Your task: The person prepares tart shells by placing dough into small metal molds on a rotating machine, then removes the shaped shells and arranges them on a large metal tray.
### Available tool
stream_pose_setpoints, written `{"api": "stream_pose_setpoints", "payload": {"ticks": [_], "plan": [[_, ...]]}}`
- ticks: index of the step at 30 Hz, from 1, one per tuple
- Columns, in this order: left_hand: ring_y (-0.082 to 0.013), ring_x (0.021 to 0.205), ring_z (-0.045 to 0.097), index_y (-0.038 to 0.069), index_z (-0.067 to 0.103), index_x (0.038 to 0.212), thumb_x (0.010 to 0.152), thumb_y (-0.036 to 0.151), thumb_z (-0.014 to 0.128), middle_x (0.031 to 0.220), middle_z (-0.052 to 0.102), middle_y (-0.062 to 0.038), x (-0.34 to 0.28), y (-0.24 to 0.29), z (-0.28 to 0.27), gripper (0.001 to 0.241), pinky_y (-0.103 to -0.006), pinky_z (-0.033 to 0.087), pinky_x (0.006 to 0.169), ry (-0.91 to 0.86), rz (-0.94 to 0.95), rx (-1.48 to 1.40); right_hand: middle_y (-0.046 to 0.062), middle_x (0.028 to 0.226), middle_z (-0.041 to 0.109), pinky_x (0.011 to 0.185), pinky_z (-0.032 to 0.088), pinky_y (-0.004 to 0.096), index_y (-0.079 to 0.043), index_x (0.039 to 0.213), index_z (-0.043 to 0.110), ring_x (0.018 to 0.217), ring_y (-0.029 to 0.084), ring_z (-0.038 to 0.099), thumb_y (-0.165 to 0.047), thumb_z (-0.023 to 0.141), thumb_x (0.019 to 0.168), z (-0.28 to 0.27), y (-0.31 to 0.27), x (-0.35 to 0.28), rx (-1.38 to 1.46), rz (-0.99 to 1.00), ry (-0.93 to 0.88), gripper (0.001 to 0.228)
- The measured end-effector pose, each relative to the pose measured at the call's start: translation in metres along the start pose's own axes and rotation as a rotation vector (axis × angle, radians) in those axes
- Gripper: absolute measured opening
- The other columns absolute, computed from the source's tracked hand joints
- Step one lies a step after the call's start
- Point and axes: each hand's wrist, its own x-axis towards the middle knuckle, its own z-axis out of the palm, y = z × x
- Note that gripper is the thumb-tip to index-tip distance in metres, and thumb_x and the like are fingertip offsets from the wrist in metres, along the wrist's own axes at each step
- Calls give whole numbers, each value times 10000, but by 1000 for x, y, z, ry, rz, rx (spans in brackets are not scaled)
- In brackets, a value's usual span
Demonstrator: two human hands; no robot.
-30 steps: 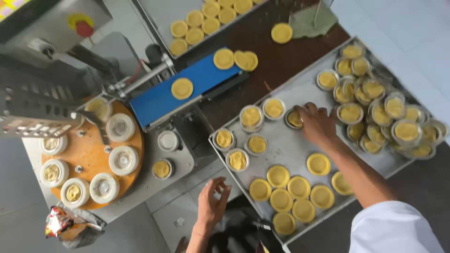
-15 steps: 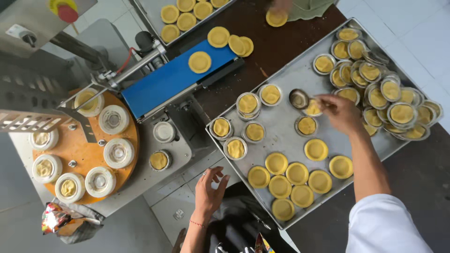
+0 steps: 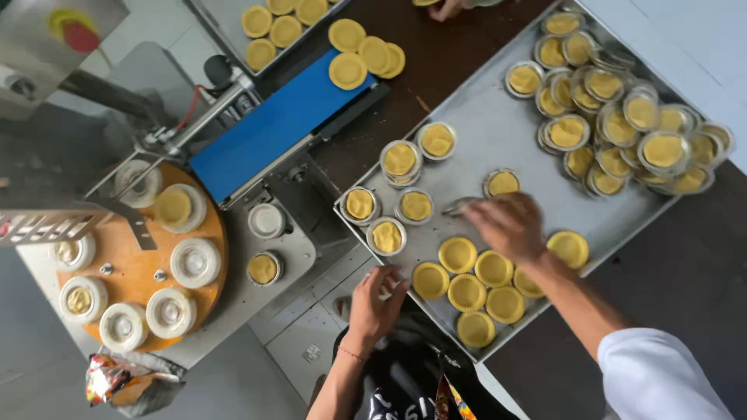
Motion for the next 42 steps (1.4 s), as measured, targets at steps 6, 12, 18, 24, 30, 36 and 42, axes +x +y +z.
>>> {"api": "stream_pose_setpoints", "payload": {"ticks": [6,12,18,24,30,36,42], "plan": [[-462,1024,723,-44,230,1558,1065,508,544,1300,618,-367,27,37,43,804,-519,618,813,-399,-668,-695,-25,1046,715,865,573,400,-212,1114,783,995,235,721,-259,582,1042,-28,-44,-16,205,113,-74,218],[-476,1004,718,-44,447,1386,1093,407,513,1241,613,-324,71,54,79,542,-525,621,806,-246,-664,-683,45,873,739,782,577,396,-126,981,775,871,300,731,-216,768,963,-27,-49,-18,407,791,-14,92],[-510,931,709,86,520,1284,984,269,626,1053,668,-259,88,59,82,367,-600,589,749,-365,-149,145,163,1140,725,944,549,502,-65,1234,728,1107,401,676,-57,845,773,9,42,-20,302,837,-168,476],[-232,1047,640,199,673,963,835,117,673,988,716,-31,111,27,100,152,-373,485,847,-248,805,758,150,1554,456,1008,464,683,-213,1502,485,1397,466,454,-348,828,810,-15,14,60,-22,812,-1027,784],[-322,1047,664,182,742,1067,797,246,790,939,730,-116,130,-44,134,281,-494,458,943,-252,1024,623,64,1421,524,916,549,616,-267,1452,491,1292,420,531,-391,854,697,18,70,16,148,912,-890,847],[-258,1003,689,227,746,1060,822,216,729,978,755,-64,140,-36,120,239,-468,456,950,-409,1028,713,190,1408,583,1117,387,587,-78,1410,514,1313,431,541,-330,826,747,16,159,63,140,634,-499,774],[-273,999,680,200,731,994,872,203,700,995,709,-67,144,-50,134,126,-447,504,886,-271,1017,609,130,1386,598,960,477,654,-163,1423,550,1281,395,586,-371,789,672,118,239,76,-188,616,-941,816]]}}
